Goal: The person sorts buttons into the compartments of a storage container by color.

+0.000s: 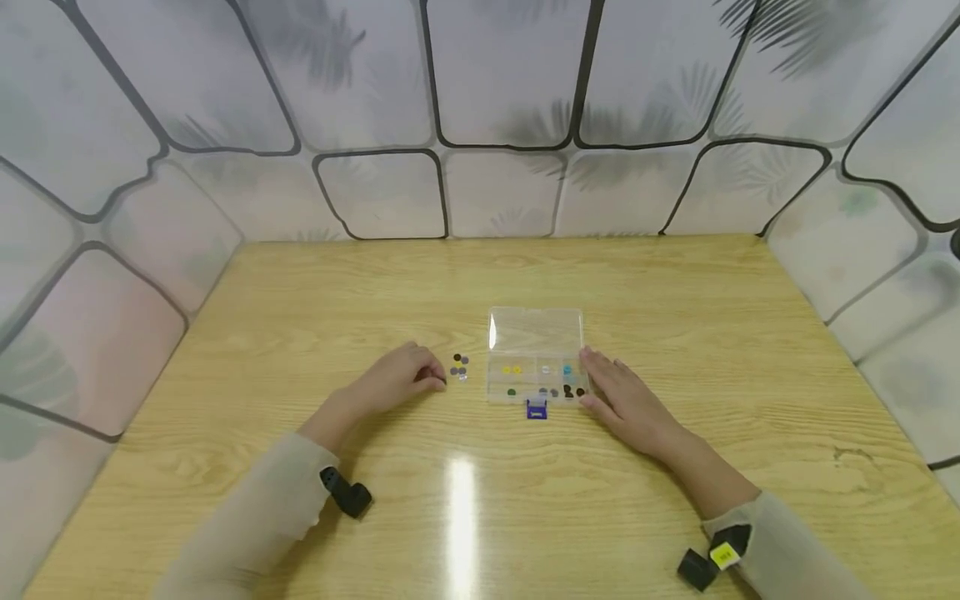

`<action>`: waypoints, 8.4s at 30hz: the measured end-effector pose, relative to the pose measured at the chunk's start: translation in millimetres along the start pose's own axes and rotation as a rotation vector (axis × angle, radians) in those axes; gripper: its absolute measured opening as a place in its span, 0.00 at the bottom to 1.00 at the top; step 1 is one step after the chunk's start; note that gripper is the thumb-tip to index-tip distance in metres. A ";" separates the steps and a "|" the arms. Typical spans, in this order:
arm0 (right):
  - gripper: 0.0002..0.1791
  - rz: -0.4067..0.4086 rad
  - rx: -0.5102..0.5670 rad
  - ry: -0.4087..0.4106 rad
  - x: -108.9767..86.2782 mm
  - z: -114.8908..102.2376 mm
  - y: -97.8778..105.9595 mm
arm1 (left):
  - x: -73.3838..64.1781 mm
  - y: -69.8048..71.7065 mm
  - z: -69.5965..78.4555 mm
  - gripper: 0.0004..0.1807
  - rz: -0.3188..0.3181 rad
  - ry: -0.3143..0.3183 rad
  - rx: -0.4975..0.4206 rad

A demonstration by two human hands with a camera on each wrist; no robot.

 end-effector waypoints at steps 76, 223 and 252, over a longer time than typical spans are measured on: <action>0.35 -0.010 0.000 -0.014 0.8 0.7 2.3 | 35.1 -1.2 51.7 0.10 0.174 0.020 -0.356; 0.35 -0.014 0.040 -0.028 1.3 -1.7 2.9 | 81.3 -35.8 108.7 0.09 0.098 -0.134 -0.089; 0.35 -0.007 0.024 -0.011 0.4 -1.4 2.5 | 58.2 -19.2 82.1 0.08 0.211 -0.085 -0.149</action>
Point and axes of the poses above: each hand's wrist, its own x-axis towards the middle knuckle, its own y-axis out of the back of the hand, z = x × y, the point moved 3 cm from there along x, towards the middle knuckle, and after that the axes turned 2 degrees about -z, right-handed, at the moved point
